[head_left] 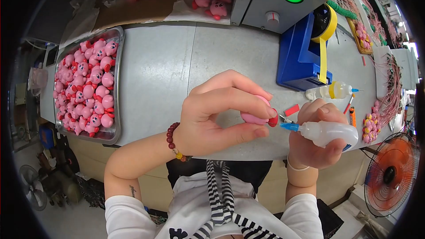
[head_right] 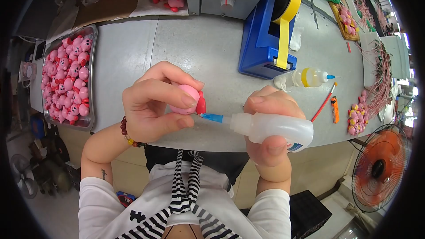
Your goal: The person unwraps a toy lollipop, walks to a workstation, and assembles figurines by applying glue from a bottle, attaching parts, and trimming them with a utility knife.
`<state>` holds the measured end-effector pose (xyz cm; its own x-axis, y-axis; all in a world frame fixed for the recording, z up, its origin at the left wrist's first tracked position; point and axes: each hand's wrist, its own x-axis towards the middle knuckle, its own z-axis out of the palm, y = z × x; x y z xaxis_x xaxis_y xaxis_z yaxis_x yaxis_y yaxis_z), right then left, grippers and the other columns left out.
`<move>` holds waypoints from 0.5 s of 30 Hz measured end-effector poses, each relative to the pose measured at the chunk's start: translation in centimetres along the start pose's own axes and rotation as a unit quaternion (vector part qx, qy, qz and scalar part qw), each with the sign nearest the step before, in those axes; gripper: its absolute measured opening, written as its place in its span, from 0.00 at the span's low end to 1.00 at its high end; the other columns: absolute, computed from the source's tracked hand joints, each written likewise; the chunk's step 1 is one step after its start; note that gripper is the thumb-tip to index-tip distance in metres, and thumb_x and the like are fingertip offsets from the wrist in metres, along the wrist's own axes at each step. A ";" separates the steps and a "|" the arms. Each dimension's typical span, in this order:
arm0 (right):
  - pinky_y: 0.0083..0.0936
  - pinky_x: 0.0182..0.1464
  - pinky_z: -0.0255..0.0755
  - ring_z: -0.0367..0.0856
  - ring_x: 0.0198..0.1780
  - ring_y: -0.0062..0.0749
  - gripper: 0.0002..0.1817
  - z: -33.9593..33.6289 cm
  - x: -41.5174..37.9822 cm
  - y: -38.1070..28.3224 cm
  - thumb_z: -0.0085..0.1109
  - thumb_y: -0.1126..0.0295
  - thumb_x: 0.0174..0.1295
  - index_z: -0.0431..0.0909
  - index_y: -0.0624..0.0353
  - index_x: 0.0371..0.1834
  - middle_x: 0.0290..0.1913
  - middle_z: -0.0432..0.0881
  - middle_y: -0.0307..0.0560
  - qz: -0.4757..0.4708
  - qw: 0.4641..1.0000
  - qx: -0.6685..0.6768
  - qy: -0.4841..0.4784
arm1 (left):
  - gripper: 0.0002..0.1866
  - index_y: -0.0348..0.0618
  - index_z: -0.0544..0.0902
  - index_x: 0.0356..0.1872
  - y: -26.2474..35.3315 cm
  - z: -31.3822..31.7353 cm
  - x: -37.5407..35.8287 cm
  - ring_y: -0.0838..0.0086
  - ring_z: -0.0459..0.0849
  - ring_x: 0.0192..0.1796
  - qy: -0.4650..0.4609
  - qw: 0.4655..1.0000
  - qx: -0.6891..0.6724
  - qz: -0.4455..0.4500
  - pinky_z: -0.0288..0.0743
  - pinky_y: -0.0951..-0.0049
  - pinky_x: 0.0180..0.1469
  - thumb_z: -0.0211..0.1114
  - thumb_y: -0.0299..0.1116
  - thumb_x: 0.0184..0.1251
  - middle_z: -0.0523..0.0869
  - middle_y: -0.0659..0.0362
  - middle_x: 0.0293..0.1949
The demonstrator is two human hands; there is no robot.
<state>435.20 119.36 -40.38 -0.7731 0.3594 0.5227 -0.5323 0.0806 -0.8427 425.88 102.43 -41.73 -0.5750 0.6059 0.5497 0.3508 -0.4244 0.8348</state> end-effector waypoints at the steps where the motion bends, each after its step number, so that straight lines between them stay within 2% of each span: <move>1: 0.20 0.20 0.49 0.59 0.20 0.24 0.29 0.0 0.0 0.1 0.45 0.46 0.58 0.74 0.66 0.42 0.20 0.67 0.40 0.000 1.000 0.005 -0.002 | 0.15 0.39 0.79 0.38 0.0 0.0 0.0 0.70 0.78 0.42 0.000 1.000 0.000 0.000 0.73 0.75 0.43 0.72 0.25 0.46 0.77 0.48 0.44; 3: 0.20 0.20 0.49 0.59 0.20 0.23 0.29 -0.2 0.0 0.1 0.45 0.46 0.58 0.74 0.66 0.42 0.19 0.67 0.40 0.000 1.000 0.009 -0.004 | 0.14 0.39 0.79 0.38 -0.1 0.0 0.0 0.70 0.79 0.41 -0.003 1.000 0.002 0.004 0.73 0.75 0.42 0.71 0.24 0.48 0.77 0.48 0.45; 5: 0.19 0.20 0.49 0.57 0.20 0.22 0.28 -0.4 0.3 0.2 0.44 0.46 0.59 0.75 0.64 0.42 0.20 0.65 0.38 0.007 0.991 0.130 -0.003 | 0.13 0.39 0.79 0.37 -0.1 0.1 -0.1 0.70 0.79 0.40 0.002 1.000 -0.011 -0.003 0.73 0.75 0.42 0.70 0.24 0.49 0.77 0.47 0.45; 8: 0.18 0.19 0.48 0.56 0.20 0.21 0.28 -0.3 1.0 0.0 0.43 0.45 0.60 0.76 0.61 0.43 0.21 0.64 0.36 -0.002 0.982 0.188 0.007 | 0.12 0.39 0.78 0.36 -0.1 0.2 -0.3 0.70 0.80 0.39 0.011 1.000 -0.022 -0.012 0.74 0.75 0.41 0.69 0.23 0.50 0.76 0.47 0.44; 13: 0.17 0.20 0.47 0.56 0.20 0.19 0.28 -0.9 1.2 0.1 0.42 0.44 0.61 0.76 0.59 0.44 0.21 0.62 0.35 0.007 0.978 0.207 -0.004 | 0.10 0.38 0.79 0.35 0.0 0.1 -0.2 0.70 0.80 0.37 0.013 1.000 0.003 0.004 0.75 0.75 0.40 0.68 0.23 0.51 0.76 0.46 0.43; 15: 0.16 0.20 0.47 0.56 0.20 0.19 0.28 -0.9 1.2 0.1 0.41 0.44 0.61 0.76 0.58 0.44 0.20 0.62 0.35 0.007 0.978 0.209 0.002 | 0.08 0.39 0.82 0.33 0.0 0.5 -0.2 0.78 0.80 0.33 0.051 0.999 0.001 0.015 0.76 0.81 0.35 0.68 0.22 0.49 0.78 0.52 0.40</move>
<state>434.52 120.59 -39.93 -0.7804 0.3610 0.5106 -0.6171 -0.3120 -0.7224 426.34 102.67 -41.82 -0.6363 0.5206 0.5692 0.3714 -0.4400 0.8176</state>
